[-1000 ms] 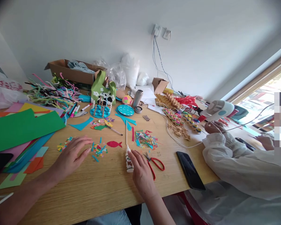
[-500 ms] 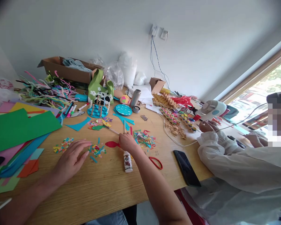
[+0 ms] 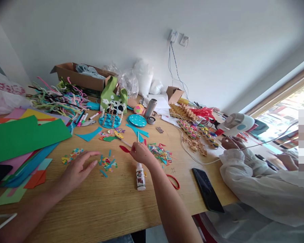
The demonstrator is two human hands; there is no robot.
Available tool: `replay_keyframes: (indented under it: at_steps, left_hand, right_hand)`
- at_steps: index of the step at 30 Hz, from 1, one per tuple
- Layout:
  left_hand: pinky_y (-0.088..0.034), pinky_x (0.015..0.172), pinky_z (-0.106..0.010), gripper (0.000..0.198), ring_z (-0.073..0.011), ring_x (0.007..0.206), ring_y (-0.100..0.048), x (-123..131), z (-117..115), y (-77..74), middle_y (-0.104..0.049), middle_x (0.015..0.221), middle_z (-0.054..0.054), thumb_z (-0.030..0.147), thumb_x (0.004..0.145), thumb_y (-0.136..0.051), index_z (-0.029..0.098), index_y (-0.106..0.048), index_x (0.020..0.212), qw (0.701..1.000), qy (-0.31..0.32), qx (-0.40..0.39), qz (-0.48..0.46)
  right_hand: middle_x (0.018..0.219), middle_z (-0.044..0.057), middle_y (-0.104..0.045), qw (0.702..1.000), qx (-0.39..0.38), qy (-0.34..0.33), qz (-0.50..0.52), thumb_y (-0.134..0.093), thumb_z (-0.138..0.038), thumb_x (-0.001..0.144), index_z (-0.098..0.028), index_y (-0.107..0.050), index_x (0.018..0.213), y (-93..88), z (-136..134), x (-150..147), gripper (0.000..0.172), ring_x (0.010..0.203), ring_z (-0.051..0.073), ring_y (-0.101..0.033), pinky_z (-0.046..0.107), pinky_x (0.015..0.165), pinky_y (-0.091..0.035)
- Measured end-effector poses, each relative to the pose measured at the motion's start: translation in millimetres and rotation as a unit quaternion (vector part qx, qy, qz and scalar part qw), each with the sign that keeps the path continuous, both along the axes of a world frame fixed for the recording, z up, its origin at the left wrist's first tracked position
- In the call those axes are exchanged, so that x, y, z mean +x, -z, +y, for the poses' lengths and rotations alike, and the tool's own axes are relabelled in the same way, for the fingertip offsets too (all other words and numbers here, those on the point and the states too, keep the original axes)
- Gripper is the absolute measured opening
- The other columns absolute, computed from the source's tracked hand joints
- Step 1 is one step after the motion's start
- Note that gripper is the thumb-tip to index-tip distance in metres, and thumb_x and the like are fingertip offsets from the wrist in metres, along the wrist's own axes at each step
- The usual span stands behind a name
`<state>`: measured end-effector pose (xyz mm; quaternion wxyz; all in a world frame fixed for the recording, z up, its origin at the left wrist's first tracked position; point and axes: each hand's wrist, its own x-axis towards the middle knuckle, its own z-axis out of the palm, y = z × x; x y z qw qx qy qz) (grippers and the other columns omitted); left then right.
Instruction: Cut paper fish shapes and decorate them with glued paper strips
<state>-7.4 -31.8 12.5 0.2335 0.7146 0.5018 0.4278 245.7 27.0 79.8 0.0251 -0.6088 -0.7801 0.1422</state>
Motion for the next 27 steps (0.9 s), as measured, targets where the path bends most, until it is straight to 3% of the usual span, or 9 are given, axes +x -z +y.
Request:
replay_keyframes:
  at_steps: [3,6,10,15,19,27]
  left_hand:
    - [-0.048,0.095,-0.047,0.033,-0.0262,0.107,-0.062,-1.5,1.9,-6.9,-0.067,0.113,-0.012,0.042,0.081,-0.057,0.019,-0.061,0.105,0.989,-0.003,-0.095,-0.115]
    - [-0.047,0.097,-0.046,0.043,-0.0269,0.111,-0.061,-2.0,2.8,-13.6,-0.065,0.120,-0.013,0.043,0.075,-0.064,0.018,-0.059,0.110,0.956,-0.004,-0.165,-0.242]
    - [-0.046,0.098,-0.043,0.045,-0.0269,0.117,-0.058,-2.0,2.7,-22.1,-0.061,0.127,-0.014,0.035,0.073,-0.067,0.016,-0.060,0.113,0.891,-0.007,-0.243,-0.382]
    - [-0.054,0.081,-0.041,0.041,-0.0260,0.093,-0.069,-6.5,3.8,-29.9,-0.073,0.101,-0.014,0.026,0.072,-0.064,0.012,-0.061,0.110,0.809,0.040,-0.336,-0.481]
    - [-0.055,0.075,-0.040,0.039,-0.0246,0.080,-0.071,-10.8,4.4,-31.9,-0.075,0.087,-0.012,0.022,0.069,-0.065,0.010,-0.063,0.106,0.812,0.035,-0.351,-0.466]
    - [-0.057,0.070,-0.038,0.038,-0.0242,0.080,-0.071,-14.4,8.6,-26.0,-0.075,0.089,-0.011,0.021,0.068,-0.067,0.012,-0.066,0.105,0.838,0.016,-0.350,-0.419]
  right_hand:
    - [0.083,0.006,-0.070,0.998,0.011,-0.021,0.058,-0.056,-0.016,0.081,-0.015,-0.062,0.081,-18.0,-6.1,-10.0,0.006,0.075,0.015,-0.061,0.023,0.061,-0.039]
    - [0.076,0.002,-0.069,0.988,-0.008,-0.074,0.135,-0.060,-0.014,0.077,-0.016,-0.062,0.075,-26.5,-9.3,-23.9,0.004,0.066,0.011,-0.057,0.020,0.057,-0.039]
    - [0.067,-0.001,-0.064,0.945,-0.103,-0.147,0.273,-0.063,-0.013,0.072,-0.015,-0.061,0.070,-23.3,-8.6,-40.1,0.003,0.058,0.009,-0.052,0.020,0.053,-0.037]
    - [0.061,-0.004,-0.059,0.908,-0.193,-0.156,0.338,-0.065,-0.016,0.068,-0.016,-0.059,0.069,-13.0,-1.9,-52.8,0.006,0.055,0.008,-0.050,0.020,0.051,-0.037]
    - [0.059,-0.005,-0.056,0.901,-0.204,-0.137,0.359,-0.066,-0.019,0.067,-0.016,-0.057,0.068,-5.5,5.2,-58.7,0.009,0.052,0.008,-0.047,0.020,0.048,-0.034]
    - [0.059,-0.006,-0.053,0.886,-0.200,-0.111,0.403,-0.071,-0.023,0.066,-0.017,-0.054,0.070,5.2,15.2,-60.6,0.019,0.054,0.008,-0.045,0.021,0.050,-0.034]
